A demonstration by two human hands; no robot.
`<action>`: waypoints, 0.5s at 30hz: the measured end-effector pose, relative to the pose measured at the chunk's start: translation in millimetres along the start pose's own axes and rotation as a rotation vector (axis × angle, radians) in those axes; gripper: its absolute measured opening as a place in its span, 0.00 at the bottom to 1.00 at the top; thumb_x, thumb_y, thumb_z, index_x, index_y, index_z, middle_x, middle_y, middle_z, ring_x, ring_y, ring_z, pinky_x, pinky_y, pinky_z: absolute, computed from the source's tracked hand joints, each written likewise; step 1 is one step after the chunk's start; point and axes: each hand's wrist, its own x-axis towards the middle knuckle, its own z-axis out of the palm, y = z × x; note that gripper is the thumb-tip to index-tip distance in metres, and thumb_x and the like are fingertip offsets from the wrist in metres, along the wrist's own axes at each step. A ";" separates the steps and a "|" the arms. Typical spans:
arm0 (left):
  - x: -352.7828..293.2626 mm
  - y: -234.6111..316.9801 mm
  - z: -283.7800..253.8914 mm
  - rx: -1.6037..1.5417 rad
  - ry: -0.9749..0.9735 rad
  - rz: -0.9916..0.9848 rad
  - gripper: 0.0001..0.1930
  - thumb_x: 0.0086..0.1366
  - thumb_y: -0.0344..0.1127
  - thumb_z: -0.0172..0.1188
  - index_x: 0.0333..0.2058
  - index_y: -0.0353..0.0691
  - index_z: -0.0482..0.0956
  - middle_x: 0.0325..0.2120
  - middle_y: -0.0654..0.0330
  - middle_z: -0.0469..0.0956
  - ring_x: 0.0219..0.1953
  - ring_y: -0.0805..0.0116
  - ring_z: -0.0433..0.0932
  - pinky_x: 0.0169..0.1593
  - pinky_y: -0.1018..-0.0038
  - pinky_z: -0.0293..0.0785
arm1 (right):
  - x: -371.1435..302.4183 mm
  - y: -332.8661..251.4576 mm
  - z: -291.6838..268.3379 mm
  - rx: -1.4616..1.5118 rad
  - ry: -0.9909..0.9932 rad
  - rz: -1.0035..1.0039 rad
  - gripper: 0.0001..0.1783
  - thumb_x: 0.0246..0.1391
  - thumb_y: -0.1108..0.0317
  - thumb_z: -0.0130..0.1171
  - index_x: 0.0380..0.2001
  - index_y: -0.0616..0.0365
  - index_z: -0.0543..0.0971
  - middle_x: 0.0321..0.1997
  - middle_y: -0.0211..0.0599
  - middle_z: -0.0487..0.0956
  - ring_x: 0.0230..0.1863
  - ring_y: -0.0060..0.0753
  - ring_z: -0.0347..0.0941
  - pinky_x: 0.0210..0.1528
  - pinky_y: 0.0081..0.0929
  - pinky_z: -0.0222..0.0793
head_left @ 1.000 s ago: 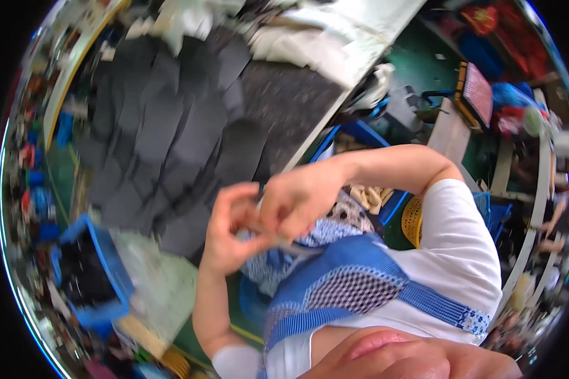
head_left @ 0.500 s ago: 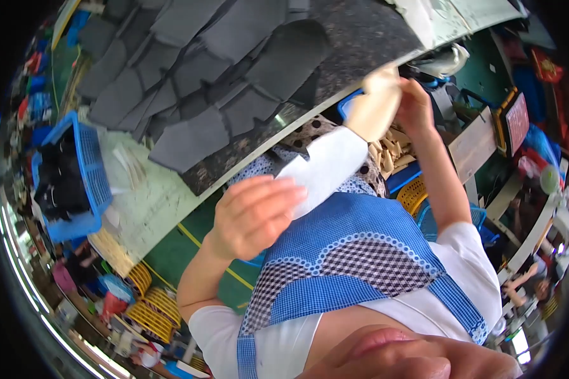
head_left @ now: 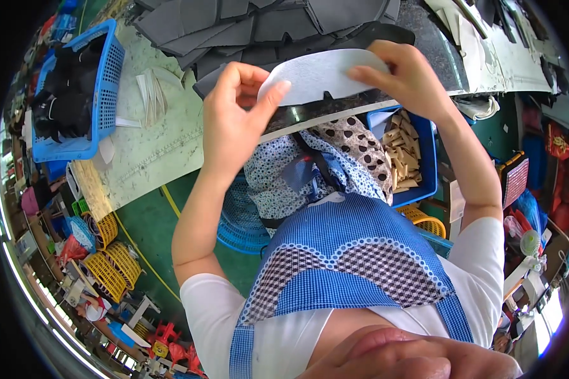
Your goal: Assembling shoe components by attaching reinforcements to shoe upper parts.
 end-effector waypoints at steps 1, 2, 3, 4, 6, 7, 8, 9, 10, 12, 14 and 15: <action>5.8 -7.4 1.2 -0.002 0.016 -0.002 0.12 0.59 0.35 0.70 0.33 0.34 0.77 0.25 0.62 0.81 0.27 0.76 0.78 0.34 0.79 0.76 | 6.8 4.2 7.1 -0.038 -0.017 -0.001 0.23 0.52 0.50 0.68 0.27 0.64 0.82 0.21 0.36 0.72 0.23 0.30 0.70 0.26 0.28 0.65; 9.4 -16.2 1.4 -0.005 0.017 0.001 0.12 0.59 0.35 0.70 0.33 0.34 0.77 0.25 0.62 0.81 0.27 0.76 0.78 0.34 0.79 0.76 | 10.1 7.8 13.2 -0.076 -0.034 0.000 0.23 0.51 0.50 0.68 0.27 0.64 0.82 0.22 0.37 0.74 0.24 0.33 0.72 0.28 0.30 0.67; 11.7 -26.5 1.5 -0.026 -0.020 -0.062 0.12 0.60 0.35 0.70 0.33 0.34 0.77 0.25 0.62 0.80 0.27 0.76 0.78 0.34 0.79 0.76 | 12.2 8.6 15.2 -0.079 -0.038 -0.001 0.23 0.51 0.50 0.68 0.27 0.64 0.82 0.22 0.37 0.74 0.24 0.33 0.72 0.28 0.30 0.67; 12.9 -34.3 1.8 -0.045 -0.058 -0.127 0.12 0.60 0.35 0.70 0.33 0.34 0.77 0.25 0.62 0.80 0.27 0.77 0.77 0.34 0.79 0.76 | 14.1 9.5 16.9 -0.085 -0.047 0.044 0.23 0.50 0.49 0.68 0.27 0.64 0.83 0.23 0.38 0.75 0.25 0.35 0.73 0.29 0.31 0.68; 14.6 -40.2 2.0 -0.063 -0.057 -0.148 0.12 0.59 0.36 0.70 0.33 0.35 0.77 0.24 0.62 0.80 0.27 0.79 0.77 0.33 0.80 0.75 | 17.1 9.8 19.0 -0.089 -0.062 0.094 0.24 0.49 0.49 0.69 0.28 0.63 0.83 0.24 0.40 0.76 0.26 0.37 0.74 0.30 0.32 0.69; 16.0 -40.4 0.9 0.001 -0.075 -0.182 0.13 0.57 0.37 0.71 0.34 0.36 0.77 0.26 0.62 0.80 0.28 0.76 0.78 0.33 0.79 0.75 | 17.9 8.8 19.6 -0.126 -0.049 0.065 0.23 0.49 0.49 0.68 0.27 0.63 0.83 0.25 0.40 0.77 0.27 0.39 0.75 0.31 0.33 0.70; 17.6 -39.3 -0.2 0.067 -0.092 -0.214 0.15 0.55 0.37 0.72 0.35 0.37 0.77 0.29 0.62 0.81 0.28 0.74 0.79 0.33 0.77 0.76 | 18.8 8.0 20.7 -0.163 -0.036 0.035 0.23 0.49 0.49 0.68 0.27 0.63 0.82 0.26 0.41 0.77 0.28 0.41 0.76 0.32 0.33 0.71; 20.2 -31.4 -0.1 0.067 -0.097 -0.213 0.15 0.55 0.37 0.72 0.35 0.37 0.77 0.29 0.62 0.81 0.28 0.74 0.79 0.33 0.77 0.76 | 18.2 9.1 23.5 -0.162 -0.033 0.040 0.23 0.49 0.49 0.68 0.27 0.63 0.82 0.26 0.41 0.77 0.28 0.41 0.76 0.32 0.33 0.71; 21.4 -19.4 -0.3 0.425 -0.030 -0.092 0.17 0.53 0.38 0.73 0.36 0.37 0.77 0.33 0.61 0.81 0.31 0.70 0.79 0.34 0.75 0.76 | 18.4 11.1 29.3 -0.267 0.028 -0.031 0.24 0.48 0.47 0.67 0.24 0.62 0.82 0.26 0.41 0.78 0.29 0.43 0.77 0.32 0.35 0.72; 13.6 -12.4 3.7 0.820 0.078 0.274 0.21 0.52 0.41 0.72 0.40 0.39 0.77 0.43 0.58 0.79 0.43 0.61 0.79 0.43 0.70 0.77 | 19.9 10.4 31.0 -0.371 0.098 -0.110 0.25 0.48 0.45 0.67 0.21 0.61 0.81 0.26 0.41 0.79 0.29 0.45 0.78 0.31 0.37 0.73; 7.9 -5.6 22.2 0.840 -0.184 0.790 0.25 0.50 0.42 0.73 0.44 0.38 0.77 0.45 0.56 0.79 0.44 0.60 0.80 0.48 0.68 0.77 | 22.3 10.1 23.9 -0.538 0.003 -0.047 0.29 0.47 0.40 0.65 0.18 0.59 0.79 0.25 0.39 0.79 0.29 0.46 0.79 0.29 0.40 0.74; 5.3 -8.2 20.4 0.852 -0.172 0.800 0.25 0.50 0.42 0.73 0.44 0.38 0.77 0.45 0.56 0.79 0.44 0.60 0.80 0.48 0.68 0.77 | 26.1 6.0 9.9 -0.591 -0.110 0.086 0.31 0.45 0.35 0.64 0.17 0.57 0.79 0.23 0.38 0.79 0.27 0.45 0.79 0.27 0.41 0.73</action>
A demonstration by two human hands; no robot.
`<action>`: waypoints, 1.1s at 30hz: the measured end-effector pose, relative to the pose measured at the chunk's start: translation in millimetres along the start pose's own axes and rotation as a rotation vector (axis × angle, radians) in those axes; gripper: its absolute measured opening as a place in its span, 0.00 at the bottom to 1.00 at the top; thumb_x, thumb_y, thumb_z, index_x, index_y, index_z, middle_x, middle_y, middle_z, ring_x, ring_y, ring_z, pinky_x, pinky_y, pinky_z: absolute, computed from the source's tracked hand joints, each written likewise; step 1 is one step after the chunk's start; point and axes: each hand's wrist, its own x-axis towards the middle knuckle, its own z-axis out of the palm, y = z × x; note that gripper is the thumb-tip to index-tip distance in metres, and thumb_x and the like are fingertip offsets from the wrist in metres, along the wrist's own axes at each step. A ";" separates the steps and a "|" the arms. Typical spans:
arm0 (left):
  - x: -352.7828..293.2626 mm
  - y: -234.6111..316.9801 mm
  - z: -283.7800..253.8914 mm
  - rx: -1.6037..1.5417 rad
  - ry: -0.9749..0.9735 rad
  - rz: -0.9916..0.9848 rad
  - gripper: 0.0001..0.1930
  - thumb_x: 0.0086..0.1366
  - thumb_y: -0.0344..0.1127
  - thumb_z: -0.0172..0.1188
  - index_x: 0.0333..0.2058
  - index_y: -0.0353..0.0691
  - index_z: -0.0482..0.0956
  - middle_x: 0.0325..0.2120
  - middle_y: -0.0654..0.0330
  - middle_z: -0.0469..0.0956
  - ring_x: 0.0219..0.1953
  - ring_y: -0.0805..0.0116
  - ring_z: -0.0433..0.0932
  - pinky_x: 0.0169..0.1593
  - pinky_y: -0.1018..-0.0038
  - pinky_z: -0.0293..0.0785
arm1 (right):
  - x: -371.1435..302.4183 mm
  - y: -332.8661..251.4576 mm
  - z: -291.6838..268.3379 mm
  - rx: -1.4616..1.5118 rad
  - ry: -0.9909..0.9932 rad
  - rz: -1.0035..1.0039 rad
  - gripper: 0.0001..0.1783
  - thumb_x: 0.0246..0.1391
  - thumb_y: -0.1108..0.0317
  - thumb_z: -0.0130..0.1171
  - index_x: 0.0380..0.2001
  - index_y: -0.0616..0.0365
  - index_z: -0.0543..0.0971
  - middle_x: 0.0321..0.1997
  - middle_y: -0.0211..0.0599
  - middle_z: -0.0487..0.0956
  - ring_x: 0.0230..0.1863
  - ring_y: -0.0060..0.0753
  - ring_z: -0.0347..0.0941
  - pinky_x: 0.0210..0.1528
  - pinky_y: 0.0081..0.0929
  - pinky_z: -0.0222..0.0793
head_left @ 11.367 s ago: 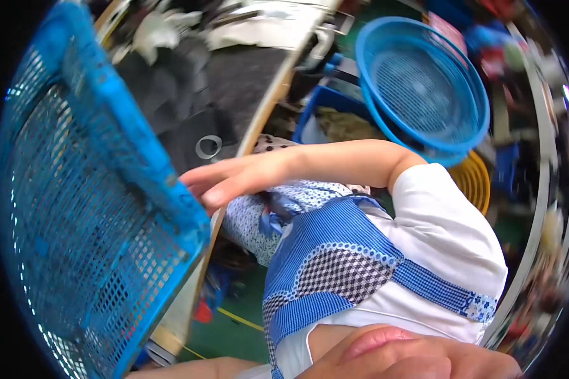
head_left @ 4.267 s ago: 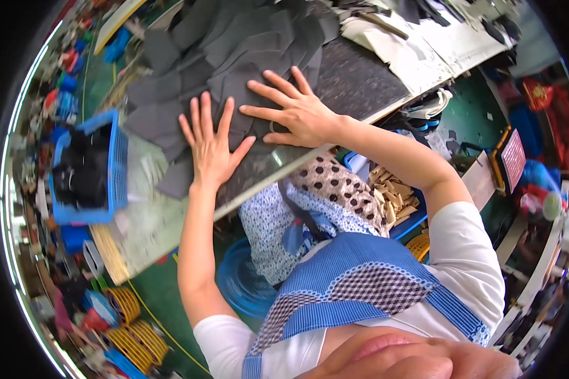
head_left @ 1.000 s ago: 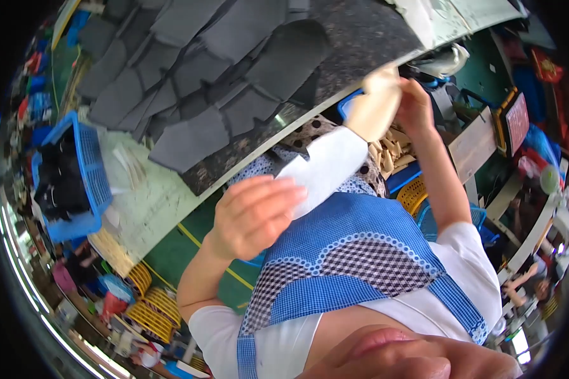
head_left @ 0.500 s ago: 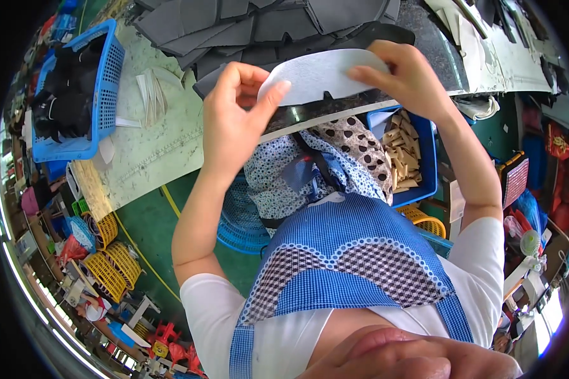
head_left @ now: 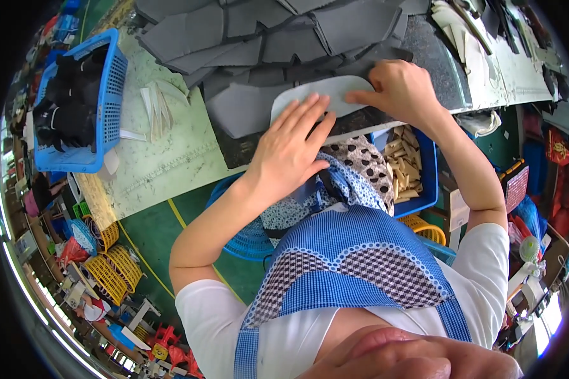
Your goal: Assembling shoe components by attaching reinforcements to shoe upper parts.
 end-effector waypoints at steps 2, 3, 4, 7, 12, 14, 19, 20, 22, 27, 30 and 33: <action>-6.4 -5.8 -0.6 -0.330 -0.125 -0.102 0.25 0.50 0.42 0.72 0.47 0.40 0.78 0.49 0.55 0.78 0.50 0.59 0.79 0.56 0.66 0.74 | -3.6 7.9 -0.7 0.010 -0.024 0.067 0.32 0.44 0.33 0.64 0.18 0.57 0.79 0.25 0.38 0.78 0.29 0.43 0.79 0.29 0.39 0.73; 8.4 -16.1 -15.7 -0.414 -0.383 -0.237 0.21 0.55 0.44 0.67 0.46 0.40 0.79 0.47 0.53 0.79 0.51 0.55 0.77 0.54 0.62 0.73 | -11.7 8.5 6.0 0.029 0.021 0.064 0.33 0.43 0.33 0.64 0.18 0.57 0.79 0.26 0.37 0.77 0.29 0.42 0.79 0.30 0.39 0.73; 21.9 -29.5 -18.4 -0.288 -0.166 -0.150 0.21 0.55 0.43 0.67 0.46 0.41 0.80 0.46 0.52 0.79 0.51 0.54 0.77 0.54 0.62 0.73 | -15.0 9.2 6.6 0.051 0.040 0.079 0.33 0.44 0.33 0.64 0.18 0.57 0.79 0.27 0.36 0.77 0.30 0.42 0.78 0.31 0.37 0.73; 74.6 -77.8 -29.0 0.214 0.307 -0.087 0.19 0.56 0.42 0.68 0.45 0.42 0.81 0.48 0.53 0.80 0.54 0.54 0.77 0.52 0.62 0.74 | -25.7 20.8 19.0 0.239 0.198 0.008 0.27 0.46 0.43 0.68 0.19 0.58 0.76 0.26 0.36 0.76 0.28 0.43 0.75 0.29 0.38 0.70; 50.3 -116.9 -31.2 0.027 0.037 -0.184 0.18 0.61 0.38 0.64 0.50 0.43 0.80 0.54 0.56 0.77 0.55 0.54 0.76 0.55 0.65 0.73 | -47.4 94.2 11.7 0.833 0.651 0.216 0.11 0.55 0.65 0.67 0.28 0.62 0.80 0.21 0.34 0.75 0.23 0.25 0.70 0.28 0.24 0.68; 58.5 -102.6 -39.9 0.034 0.047 -0.155 0.16 0.63 0.36 0.63 0.49 0.42 0.80 0.52 0.56 0.79 0.53 0.54 0.78 0.53 0.65 0.75 | -58.7 160.6 8.7 0.289 0.922 0.339 0.16 0.54 0.57 0.66 0.38 0.58 0.80 0.34 0.39 0.79 0.37 0.35 0.75 0.40 0.31 0.72; 51.4 -34.4 -24.3 0.315 0.415 0.038 0.11 0.64 0.25 0.57 0.44 0.38 0.83 0.45 0.58 0.83 0.45 0.63 0.83 0.45 0.72 0.79 | -66.2 202.2 38.0 0.103 0.847 0.584 0.27 0.49 0.50 0.68 0.46 0.58 0.78 0.46 0.46 0.77 0.49 0.44 0.73 0.50 0.38 0.70; 38.6 -21.5 -10.4 0.308 0.308 0.017 0.11 0.63 0.25 0.58 0.43 0.38 0.84 0.44 0.59 0.83 0.45 0.64 0.83 0.45 0.71 0.78 | -61.2 195.7 36.5 0.135 0.881 0.537 0.27 0.48 0.51 0.69 0.45 0.58 0.78 0.45 0.46 0.77 0.48 0.45 0.73 0.51 0.38 0.70; 15.8 -12.7 15.6 0.241 0.198 -0.026 0.11 0.61 0.25 0.60 0.42 0.39 0.84 0.42 0.59 0.84 0.45 0.65 0.83 0.45 0.71 0.78 | -53.2 205.1 40.7 0.177 0.949 0.450 0.27 0.46 0.53 0.72 0.43 0.61 0.77 0.42 0.46 0.76 0.45 0.46 0.72 0.49 0.37 0.70; 17.1 -32.0 15.8 -0.116 0.174 -0.255 0.12 0.58 0.30 0.66 0.43 0.39 0.84 0.40 0.57 0.84 0.43 0.64 0.84 0.42 0.74 0.77 | -58.7 203.4 25.6 0.286 0.846 0.347 0.12 0.54 0.64 0.65 0.31 0.63 0.78 0.25 0.42 0.70 0.26 0.35 0.65 0.30 0.32 0.62; 30.1 -29.2 -12.5 -0.651 0.299 -0.719 0.09 0.63 0.30 0.64 0.42 0.35 0.84 0.35 0.53 0.85 0.33 0.69 0.83 0.36 0.78 0.76 | -71.7 200.6 23.0 0.626 0.934 0.349 0.11 0.63 0.63 0.59 0.38 0.61 0.80 0.26 0.27 0.75 0.29 0.13 0.66 0.31 0.18 0.65; 30.5 -10.7 -40.5 0.012 0.556 -0.195 0.10 0.59 0.25 0.63 0.39 0.39 0.86 0.33 0.57 0.85 0.31 0.65 0.84 0.34 0.73 0.78 | -83.0 170.1 -7.2 0.729 1.158 0.445 0.16 0.64 0.59 0.59 0.38 0.63 0.82 0.28 0.23 0.77 0.29 0.10 0.67 0.30 0.13 0.64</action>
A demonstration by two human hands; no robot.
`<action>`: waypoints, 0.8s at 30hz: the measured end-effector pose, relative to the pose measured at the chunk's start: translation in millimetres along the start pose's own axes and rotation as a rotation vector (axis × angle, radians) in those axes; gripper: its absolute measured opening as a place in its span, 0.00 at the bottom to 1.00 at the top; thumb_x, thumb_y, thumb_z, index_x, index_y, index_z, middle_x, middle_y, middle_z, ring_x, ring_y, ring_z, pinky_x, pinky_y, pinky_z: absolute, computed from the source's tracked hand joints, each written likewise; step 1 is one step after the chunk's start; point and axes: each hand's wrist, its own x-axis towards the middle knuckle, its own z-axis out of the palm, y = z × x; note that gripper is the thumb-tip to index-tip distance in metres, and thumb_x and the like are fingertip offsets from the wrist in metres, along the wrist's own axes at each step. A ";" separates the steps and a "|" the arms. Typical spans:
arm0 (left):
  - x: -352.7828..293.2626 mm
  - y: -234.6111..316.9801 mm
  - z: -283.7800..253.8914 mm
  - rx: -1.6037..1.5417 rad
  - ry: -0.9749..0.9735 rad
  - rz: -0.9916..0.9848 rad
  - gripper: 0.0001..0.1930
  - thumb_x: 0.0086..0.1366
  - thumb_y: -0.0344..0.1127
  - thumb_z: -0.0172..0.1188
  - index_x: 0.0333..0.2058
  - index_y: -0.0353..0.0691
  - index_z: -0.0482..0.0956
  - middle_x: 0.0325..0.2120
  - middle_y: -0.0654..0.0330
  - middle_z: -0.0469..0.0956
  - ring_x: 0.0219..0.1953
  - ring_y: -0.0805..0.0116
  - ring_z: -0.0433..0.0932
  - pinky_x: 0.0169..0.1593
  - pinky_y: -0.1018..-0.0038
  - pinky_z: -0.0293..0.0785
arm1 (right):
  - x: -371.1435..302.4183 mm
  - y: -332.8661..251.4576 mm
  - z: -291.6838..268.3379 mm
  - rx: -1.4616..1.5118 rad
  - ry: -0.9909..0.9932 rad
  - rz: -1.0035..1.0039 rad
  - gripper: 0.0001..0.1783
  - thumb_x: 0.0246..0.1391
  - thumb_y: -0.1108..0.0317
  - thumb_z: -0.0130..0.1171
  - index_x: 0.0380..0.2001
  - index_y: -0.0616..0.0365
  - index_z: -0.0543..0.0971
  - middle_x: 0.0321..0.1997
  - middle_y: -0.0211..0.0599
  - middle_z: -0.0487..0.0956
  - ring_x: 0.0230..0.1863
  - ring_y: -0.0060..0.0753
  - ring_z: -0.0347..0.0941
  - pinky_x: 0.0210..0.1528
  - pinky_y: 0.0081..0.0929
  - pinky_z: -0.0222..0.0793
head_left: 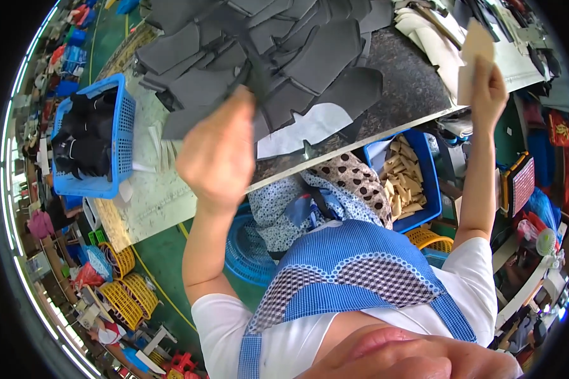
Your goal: Assembling shoe components by attaching reinforcements to shoe upper parts.
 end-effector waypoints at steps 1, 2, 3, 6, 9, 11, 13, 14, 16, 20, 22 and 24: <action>-5.9 7.8 2.2 0.036 0.021 0.193 0.10 0.55 0.25 0.64 0.38 0.40 0.86 0.33 0.59 0.85 0.31 0.64 0.84 0.33 0.71 0.78 | -1.1 -16.3 0.6 0.119 0.000 0.051 0.16 0.64 0.59 0.58 0.41 0.63 0.81 0.31 0.25 0.79 0.30 0.13 0.70 0.32 0.14 0.67; -31.1 22.3 -1.8 0.222 -0.208 0.197 0.12 0.54 0.28 0.64 0.39 0.38 0.84 0.35 0.61 0.85 0.35 0.63 0.85 0.37 0.72 0.79 | -5.4 -30.9 1.4 0.236 0.000 0.103 0.16 0.64 0.60 0.58 0.44 0.64 0.81 0.33 0.27 0.81 0.32 0.16 0.74 0.33 0.14 0.70; -39.9 31.4 11.5 0.080 -0.375 0.174 0.14 0.55 0.32 0.64 0.41 0.38 0.84 0.39 0.61 0.84 0.41 0.64 0.84 0.41 0.73 0.78 | -12.4 -46.3 4.9 0.237 -0.015 0.100 0.16 0.64 0.60 0.58 0.44 0.64 0.81 0.33 0.27 0.81 0.32 0.16 0.74 0.33 0.14 0.70; -64.3 29.1 27.3 0.051 -0.508 0.136 0.22 0.58 0.42 0.66 0.49 0.38 0.80 0.47 0.55 0.81 0.50 0.61 0.80 0.47 0.72 0.76 | -43.8 -85.1 9.8 0.459 -0.268 0.177 0.15 0.66 0.62 0.55 0.43 0.64 0.81 0.32 0.31 0.82 0.29 0.17 0.77 0.30 0.15 0.71; -33.6 36.5 10.4 -0.784 -0.511 -0.574 0.31 0.57 0.44 0.71 0.55 0.34 0.74 0.51 0.52 0.78 0.54 0.59 0.78 0.47 0.69 0.78 | -104.3 -118.4 27.3 0.450 -0.744 0.077 0.13 0.65 0.63 0.55 0.35 0.61 0.81 0.30 0.32 0.80 0.29 0.22 0.77 0.31 0.22 0.73; -23.6 41.9 6.3 -1.224 -0.395 -0.932 0.20 0.62 0.35 0.67 0.50 0.33 0.77 0.49 0.53 0.79 0.47 0.67 0.81 0.44 0.75 0.80 | -124.9 -135.0 56.3 0.185 -1.025 -0.243 0.09 0.61 0.67 0.60 0.34 0.63 0.81 0.29 0.38 0.79 0.29 0.26 0.75 0.31 0.25 0.70; -21.3 36.6 3.8 -1.331 -0.492 -0.995 0.10 0.67 0.32 0.61 0.43 0.31 0.80 0.42 0.55 0.81 0.39 0.75 0.81 0.42 0.78 0.81 | -136.4 -135.3 71.8 0.294 -1.097 -0.150 0.11 0.59 0.65 0.63 0.34 0.64 0.80 0.29 0.36 0.78 0.30 0.25 0.73 0.32 0.25 0.69; -21.0 36.1 5.2 -1.333 -0.497 -0.991 0.10 0.67 0.32 0.61 0.43 0.31 0.80 0.42 0.55 0.81 0.39 0.75 0.81 0.42 0.78 0.81 | -134.6 -138.0 72.4 0.319 -1.093 -0.045 0.13 0.59 0.63 0.64 0.33 0.64 0.79 0.30 0.32 0.77 0.31 0.23 0.72 0.34 0.24 0.68; -25.3 35.4 7.8 -1.287 -0.400 -0.995 0.11 0.67 0.33 0.61 0.41 0.30 0.79 0.38 0.57 0.82 0.38 0.75 0.80 0.41 0.78 0.81 | -130.0 -141.5 79.8 0.572 -1.087 0.343 0.12 0.59 0.65 0.63 0.36 0.66 0.80 0.33 0.31 0.80 0.35 0.17 0.74 0.39 0.19 0.71; -27.1 37.5 11.3 -1.248 -0.363 -0.947 0.18 0.66 0.31 0.63 0.51 0.35 0.69 0.31 0.60 0.79 0.36 0.74 0.81 0.41 0.76 0.82 | -110.1 -147.8 84.4 0.515 -1.265 0.369 0.08 0.56 0.71 0.62 0.35 0.66 0.81 0.28 0.29 0.80 0.30 0.13 0.73 0.34 0.16 0.70; -23.7 33.8 8.7 -1.322 -0.482 -0.939 0.22 0.65 0.30 0.63 0.54 0.37 0.66 0.30 0.61 0.78 0.36 0.74 0.81 0.40 0.76 0.81 | -101.0 -152.1 83.3 0.447 -1.331 0.292 0.06 0.54 0.73 0.61 0.34 0.66 0.81 0.26 0.28 0.79 0.29 0.12 0.72 0.32 0.15 0.69; -19.5 26.3 4.8 -1.388 -0.598 -0.931 0.26 0.64 0.29 0.64 0.58 0.39 0.62 0.30 0.61 0.77 0.35 0.74 0.81 0.39 0.76 0.81 | -89.5 -159.5 80.4 0.450 -1.574 0.248 0.05 0.51 0.74 0.61 0.29 0.66 0.81 0.21 0.27 0.77 0.25 0.11 0.71 0.27 0.13 0.67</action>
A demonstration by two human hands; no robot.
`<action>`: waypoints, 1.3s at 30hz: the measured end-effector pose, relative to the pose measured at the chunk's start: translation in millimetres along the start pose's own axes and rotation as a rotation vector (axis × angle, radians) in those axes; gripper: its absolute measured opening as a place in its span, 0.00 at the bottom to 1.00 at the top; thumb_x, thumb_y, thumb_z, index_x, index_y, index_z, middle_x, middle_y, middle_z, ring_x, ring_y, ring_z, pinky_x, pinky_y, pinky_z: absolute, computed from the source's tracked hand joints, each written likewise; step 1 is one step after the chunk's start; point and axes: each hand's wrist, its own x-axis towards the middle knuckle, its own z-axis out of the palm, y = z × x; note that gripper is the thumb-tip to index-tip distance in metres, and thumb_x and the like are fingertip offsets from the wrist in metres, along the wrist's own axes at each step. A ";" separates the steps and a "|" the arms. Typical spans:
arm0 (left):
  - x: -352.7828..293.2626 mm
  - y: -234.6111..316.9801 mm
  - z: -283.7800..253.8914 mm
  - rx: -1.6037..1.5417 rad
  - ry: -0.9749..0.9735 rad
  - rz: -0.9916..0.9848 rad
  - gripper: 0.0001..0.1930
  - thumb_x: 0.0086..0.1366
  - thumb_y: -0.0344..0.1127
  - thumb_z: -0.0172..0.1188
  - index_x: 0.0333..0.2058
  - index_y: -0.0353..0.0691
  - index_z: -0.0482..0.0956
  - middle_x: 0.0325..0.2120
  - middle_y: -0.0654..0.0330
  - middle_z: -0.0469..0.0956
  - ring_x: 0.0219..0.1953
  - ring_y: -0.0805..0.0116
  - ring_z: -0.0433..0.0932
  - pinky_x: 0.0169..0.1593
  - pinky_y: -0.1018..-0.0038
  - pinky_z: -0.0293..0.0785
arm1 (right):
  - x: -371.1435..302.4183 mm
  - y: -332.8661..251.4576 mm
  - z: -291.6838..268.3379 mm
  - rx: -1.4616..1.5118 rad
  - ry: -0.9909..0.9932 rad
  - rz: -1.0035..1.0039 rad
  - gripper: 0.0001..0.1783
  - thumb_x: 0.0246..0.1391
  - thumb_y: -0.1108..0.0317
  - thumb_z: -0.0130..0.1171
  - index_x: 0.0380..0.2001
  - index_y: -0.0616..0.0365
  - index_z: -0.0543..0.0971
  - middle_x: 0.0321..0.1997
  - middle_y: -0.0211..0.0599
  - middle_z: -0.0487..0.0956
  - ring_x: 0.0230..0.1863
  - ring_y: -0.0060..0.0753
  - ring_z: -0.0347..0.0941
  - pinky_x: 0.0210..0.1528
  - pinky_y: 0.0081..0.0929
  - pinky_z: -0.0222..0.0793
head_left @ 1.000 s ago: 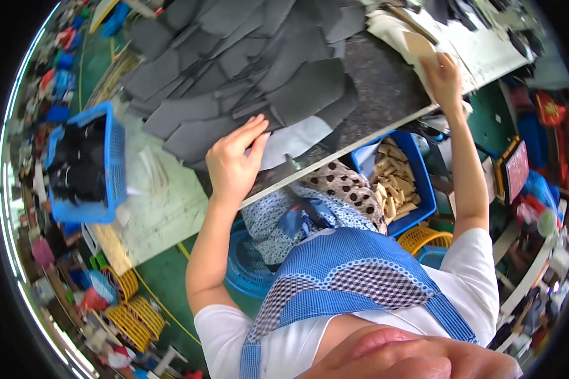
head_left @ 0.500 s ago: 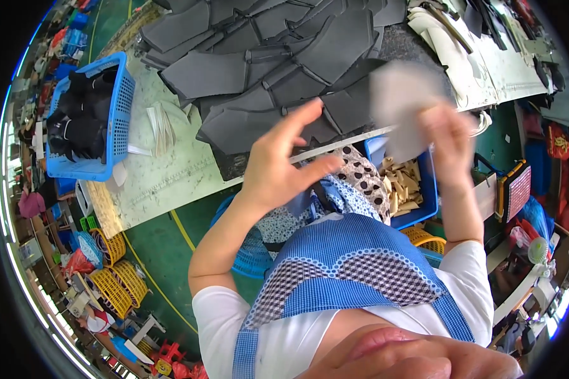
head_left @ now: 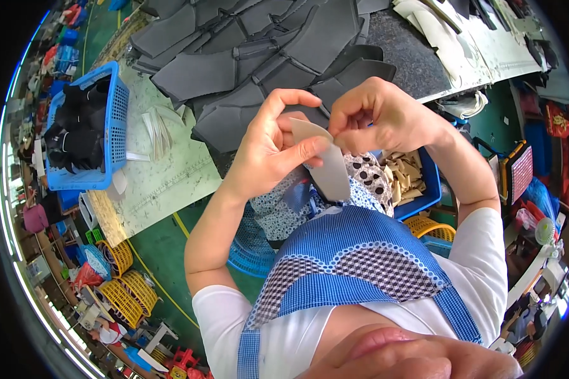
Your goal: Assembling shoe components by attaching reinforcements to shoe upper parts.
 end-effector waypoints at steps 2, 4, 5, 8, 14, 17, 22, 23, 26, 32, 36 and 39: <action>2.1 4.2 -6.8 -0.104 -0.305 -0.128 0.30 0.62 0.27 0.65 0.60 0.39 0.60 0.32 0.61 0.78 0.36 0.74 0.81 0.36 0.78 0.80 | -1.5 -1.0 -0.8 -0.024 -0.098 -0.008 0.05 0.51 0.74 0.61 0.26 0.66 0.81 0.19 0.27 0.77 0.22 0.13 0.72 0.24 0.14 0.67; 5.1 0.6 -6.9 -0.137 -0.347 -0.191 0.34 0.59 0.27 0.68 0.61 0.41 0.60 0.35 0.62 0.77 0.36 0.75 0.80 0.33 0.81 0.78 | -2.8 -3.0 3.3 0.156 -0.278 0.098 0.07 0.52 0.71 0.59 0.26 0.64 0.82 0.19 0.29 0.78 0.21 0.16 0.74 0.22 0.15 0.68; 5.6 -0.8 -4.3 0.012 -0.308 -0.020 0.32 0.56 0.27 0.70 0.58 0.42 0.66 0.36 0.62 0.77 0.37 0.73 0.80 0.34 0.80 0.77 | -5.0 0.5 7.2 0.183 -0.237 0.119 0.10 0.53 0.69 0.55 0.24 0.64 0.82 0.18 0.30 0.78 0.19 0.17 0.75 0.19 0.15 0.67; 7.7 7.7 3.0 0.499 -0.225 0.479 0.26 0.50 0.26 0.73 0.50 0.42 0.76 0.38 0.62 0.77 0.41 0.68 0.79 0.36 0.76 0.76 | -10.6 21.9 11.5 0.367 -0.115 0.084 0.12 0.53 0.69 0.52 0.23 0.65 0.80 0.17 0.32 0.78 0.17 0.17 0.73 0.17 0.15 0.65; -22.5 3.6 17.6 1.217 -0.170 1.218 0.07 0.54 0.27 0.65 0.34 0.41 0.81 0.42 0.63 0.80 0.46 0.62 0.77 0.48 0.68 0.76 | -33.7 78.3 18.2 0.957 0.511 0.004 0.11 0.50 0.66 0.54 0.33 0.63 0.78 0.17 0.37 0.78 0.13 0.25 0.72 0.17 0.19 0.68; -56.9 -9.9 11.4 1.079 -0.169 1.039 0.08 0.51 0.26 0.67 0.31 0.40 0.78 0.42 0.60 0.82 0.47 0.62 0.80 0.51 0.67 0.77 | -72.8 120.1 -10.2 0.892 1.098 0.035 0.12 0.51 0.61 0.55 0.32 0.60 0.78 0.20 0.36 0.78 0.21 0.27 0.76 0.24 0.20 0.72; -102.7 -30.2 7.4 0.116 0.011 -0.011 0.16 0.62 0.27 0.63 0.30 0.43 0.60 0.47 0.42 0.80 0.48 0.65 0.80 0.49 0.75 0.73 | -191.2 226.0 -37.0 -0.138 0.767 0.589 0.20 0.56 0.52 0.57 0.25 0.61 0.80 0.26 0.36 0.81 0.24 0.30 0.76 0.29 0.29 0.73; -106.1 -39.1 5.0 0.012 0.068 -0.077 0.16 0.63 0.28 0.62 0.29 0.43 0.59 0.46 0.43 0.80 0.46 0.71 0.78 0.47 0.77 0.72 | -190.4 211.9 -22.9 -0.248 0.697 0.668 0.24 0.56 0.49 0.59 0.27 0.63 0.81 0.26 0.35 0.81 0.25 0.30 0.76 0.31 0.31 0.73; -95.1 -52.9 3.4 -0.169 0.143 -0.194 0.18 0.64 0.30 0.63 0.28 0.45 0.57 0.25 0.71 0.67 0.30 0.84 0.64 0.34 0.84 0.62 | -124.0 120.7 8.0 -0.010 0.576 0.055 0.27 0.52 0.47 0.66 0.34 0.67 0.82 0.33 0.36 0.81 0.31 0.30 0.76 0.37 0.30 0.73; -26.5 -31.9 -16.3 0.337 0.447 0.162 0.17 0.60 0.39 0.70 0.33 0.35 0.71 0.34 0.57 0.81 0.32 0.78 0.77 0.35 0.81 0.74 | -14.6 47.6 3.8 -0.599 0.393 -0.086 0.18 0.53 0.59 0.68 0.34 0.65 0.81 0.29 0.35 0.74 0.27 0.27 0.69 0.30 0.27 0.65; -10.7 -36.4 -44.4 0.649 0.471 0.045 0.16 0.58 0.40 0.72 0.30 0.34 0.76 0.24 0.62 0.80 0.26 0.78 0.76 0.32 0.79 0.74 | 13.4 62.3 -4.2 -0.796 0.408 -0.002 0.18 0.52 0.59 0.69 0.27 0.66 0.80 0.25 0.35 0.70 0.24 0.27 0.66 0.26 0.28 0.61; -10.0 -41.1 -49.0 0.768 0.461 0.005 0.17 0.56 0.41 0.73 0.31 0.36 0.76 0.22 0.62 0.79 0.24 0.75 0.76 0.31 0.78 0.74 | 19.9 69.9 -1.7 -0.872 0.454 -0.074 0.21 0.50 0.56 0.69 0.23 0.66 0.78 0.26 0.37 0.72 0.23 0.35 0.69 0.26 0.32 0.64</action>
